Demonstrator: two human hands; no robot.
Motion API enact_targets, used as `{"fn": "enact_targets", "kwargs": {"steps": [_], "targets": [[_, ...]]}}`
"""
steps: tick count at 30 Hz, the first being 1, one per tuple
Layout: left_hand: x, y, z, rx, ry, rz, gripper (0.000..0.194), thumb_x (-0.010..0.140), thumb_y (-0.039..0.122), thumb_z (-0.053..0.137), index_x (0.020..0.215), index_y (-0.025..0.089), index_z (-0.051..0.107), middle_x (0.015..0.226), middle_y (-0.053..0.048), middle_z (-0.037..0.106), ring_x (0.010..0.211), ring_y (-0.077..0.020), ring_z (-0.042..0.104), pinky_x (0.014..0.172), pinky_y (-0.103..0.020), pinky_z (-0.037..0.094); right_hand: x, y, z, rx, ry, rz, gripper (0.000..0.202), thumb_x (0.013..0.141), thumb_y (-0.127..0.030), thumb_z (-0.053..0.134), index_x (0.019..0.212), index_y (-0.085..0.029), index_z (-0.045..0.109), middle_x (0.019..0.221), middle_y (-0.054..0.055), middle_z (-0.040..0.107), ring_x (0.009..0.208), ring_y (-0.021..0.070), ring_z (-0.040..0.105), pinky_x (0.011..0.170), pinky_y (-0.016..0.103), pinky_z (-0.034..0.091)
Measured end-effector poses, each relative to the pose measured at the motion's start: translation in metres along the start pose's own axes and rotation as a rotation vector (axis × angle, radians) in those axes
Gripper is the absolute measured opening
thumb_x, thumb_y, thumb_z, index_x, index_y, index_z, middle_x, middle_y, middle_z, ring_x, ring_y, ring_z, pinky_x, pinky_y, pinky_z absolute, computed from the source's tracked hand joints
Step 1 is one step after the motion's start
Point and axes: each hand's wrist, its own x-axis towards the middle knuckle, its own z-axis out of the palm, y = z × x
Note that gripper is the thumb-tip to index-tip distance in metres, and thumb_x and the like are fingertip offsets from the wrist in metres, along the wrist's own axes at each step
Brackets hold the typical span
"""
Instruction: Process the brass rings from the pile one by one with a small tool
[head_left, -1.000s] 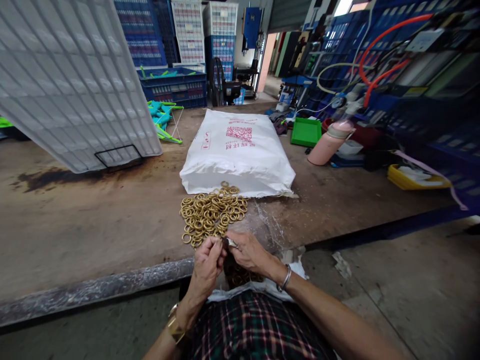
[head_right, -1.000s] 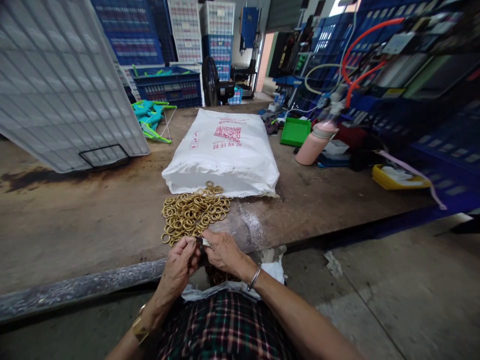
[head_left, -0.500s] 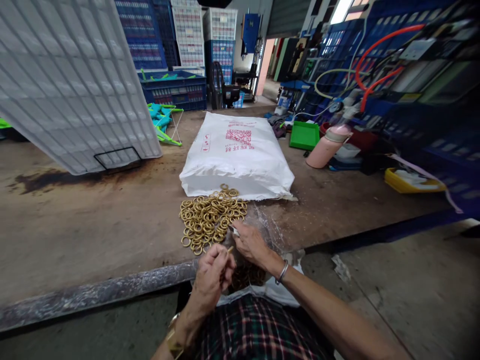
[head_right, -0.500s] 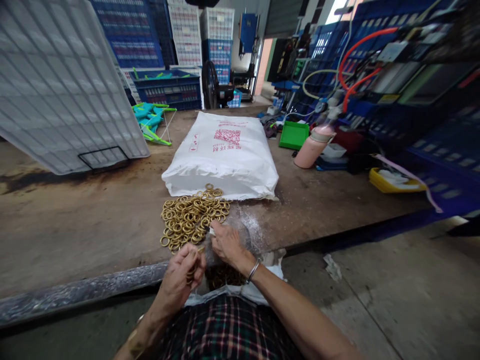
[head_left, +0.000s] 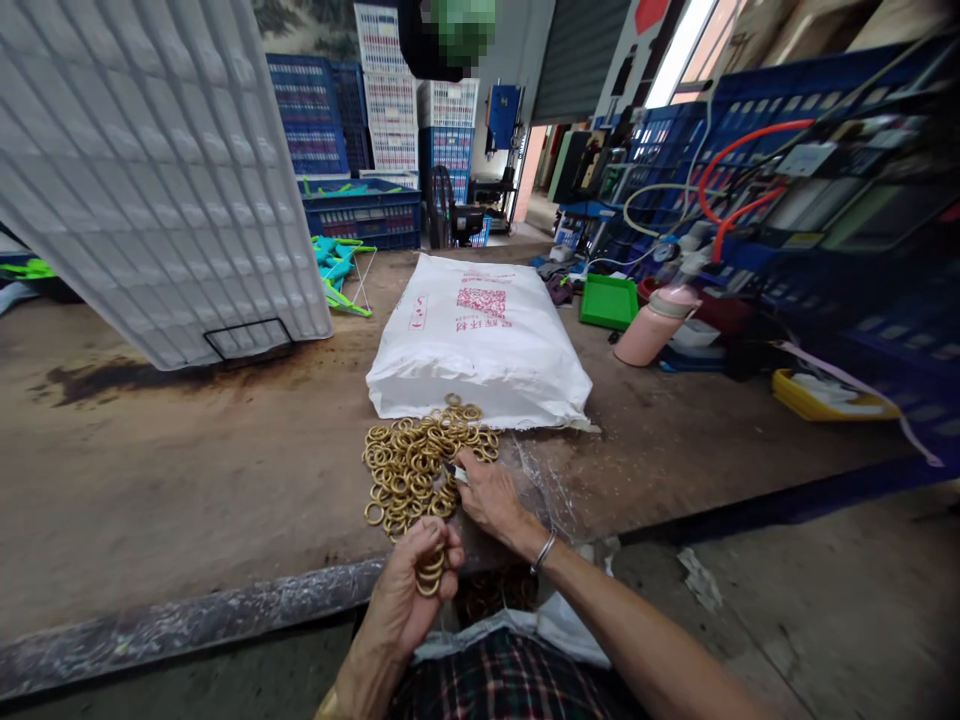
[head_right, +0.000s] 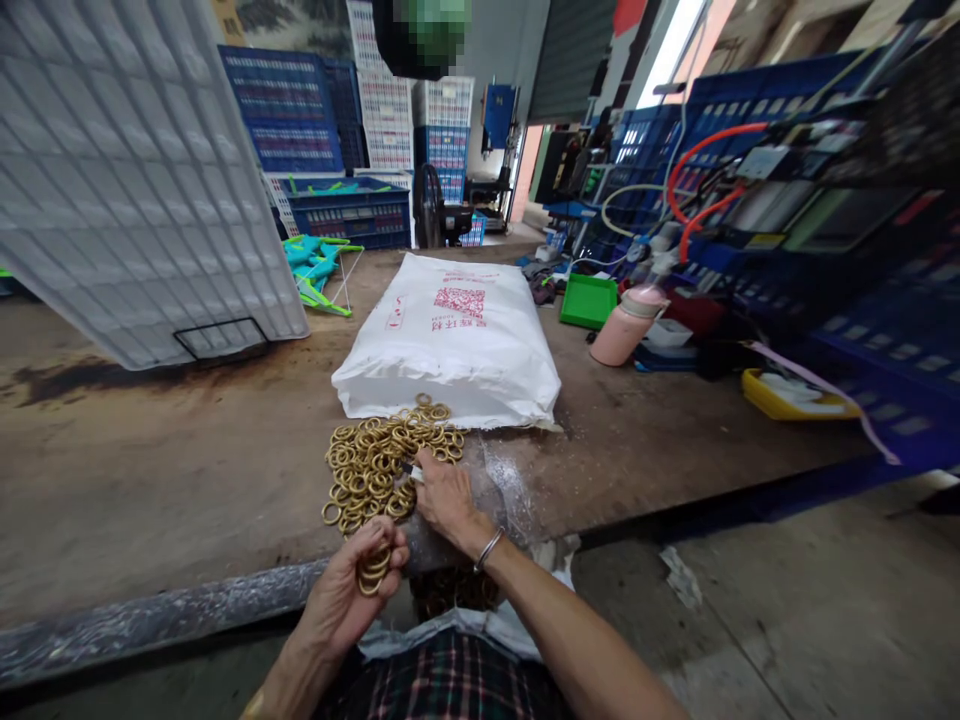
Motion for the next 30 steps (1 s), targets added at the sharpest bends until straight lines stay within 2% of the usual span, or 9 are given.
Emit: {"fn": "enact_targets", "kwargs": {"steps": [3, 6, 9, 12, 16, 21, 30], "targets": [[0.004, 0.001, -0.001, 0.004, 0.04, 0.025, 0.03, 0.059, 0.027, 0.077, 0.073, 0.015, 0.053, 0.073, -0.002, 0.062, 0.062, -0.0119, 0.059, 0.039, -0.015, 0.034, -0.003, 0.006, -0.001, 0.238, 0.048, -0.041, 0.012, 0.083, -0.017, 0.043, 0.093, -0.02, 0.049, 0.078, 0.002, 0.06, 0.069, 0.0146, 0.055, 0.062, 0.023, 0.034], [0.007, 0.001, 0.002, 0.07, 0.085, 0.088, 0.032, 0.06, 0.03, 0.077, 0.075, 0.016, 0.053, 0.069, 0.001, 0.06, 0.058, -0.0101, 0.056, 0.037, -0.015, 0.033, -0.012, 0.006, -0.006, 0.544, 0.082, -0.086, 0.007, 0.085, -0.022, 0.041, 0.085, -0.02, 0.047, 0.074, -0.001, 0.053, 0.067, 0.0131, 0.05, 0.063, 0.023, 0.036], [0.01, -0.002, 0.005, 0.167, 0.132, 0.165, 0.036, 0.063, 0.037, 0.075, 0.084, 0.017, 0.055, 0.06, 0.004, 0.056, 0.049, -0.0073, 0.05, 0.035, -0.014, 0.031, -0.024, 0.002, -0.012, 0.813, -0.002, -0.053, 0.008, 0.085, -0.028, 0.042, 0.083, -0.02, 0.046, 0.065, -0.005, 0.046, 0.059, 0.0108, 0.044, 0.057, 0.021, 0.035], [0.012, -0.006, 0.008, 0.258, 0.17, 0.19, 0.045, 0.061, 0.045, 0.074, 0.092, 0.018, 0.055, 0.056, 0.006, 0.053, 0.043, -0.0055, 0.045, 0.034, -0.013, 0.028, -0.035, -0.003, -0.015, 0.962, -0.116, -0.018, 0.013, 0.085, -0.033, 0.046, 0.083, -0.02, 0.045, 0.061, -0.006, 0.045, 0.054, 0.0092, 0.041, 0.053, 0.019, 0.034], [0.013, -0.01, 0.009, 0.383, 0.209, 0.224, 0.042, 0.06, 0.051, 0.072, 0.077, 0.016, 0.056, 0.051, 0.007, 0.049, 0.038, -0.0026, 0.038, 0.034, -0.012, 0.023, -0.04, -0.006, -0.013, 1.026, -0.166, -0.073, 0.016, 0.084, -0.036, 0.048, 0.082, -0.02, 0.045, 0.064, -0.006, 0.047, 0.057, 0.0091, 0.043, 0.056, 0.02, 0.035], [0.011, -0.01, 0.007, 0.552, 0.197, 0.271, 0.04, 0.064, 0.053, 0.068, 0.073, 0.016, 0.056, 0.05, 0.007, 0.048, 0.039, -0.0028, 0.038, 0.035, -0.013, 0.023, -0.038, -0.007, -0.013, 0.866, -0.079, -0.081, 0.017, 0.082, -0.034, 0.049, 0.075, -0.018, 0.048, 0.066, -0.004, 0.045, 0.062, 0.0099, 0.041, 0.057, 0.021, 0.033], [0.007, -0.011, 0.009, 0.446, 0.094, 0.176, 0.035, 0.067, 0.047, 0.068, 0.069, 0.017, 0.051, 0.056, 0.006, 0.05, 0.039, -0.0024, 0.036, 0.034, -0.013, 0.02, -0.038, -0.005, -0.009, 0.889, -0.089, -0.033, 0.019, 0.085, -0.031, 0.042, 0.074, -0.018, 0.049, 0.064, -0.004, 0.047, 0.059, 0.0095, 0.042, 0.057, 0.021, 0.035]]}}
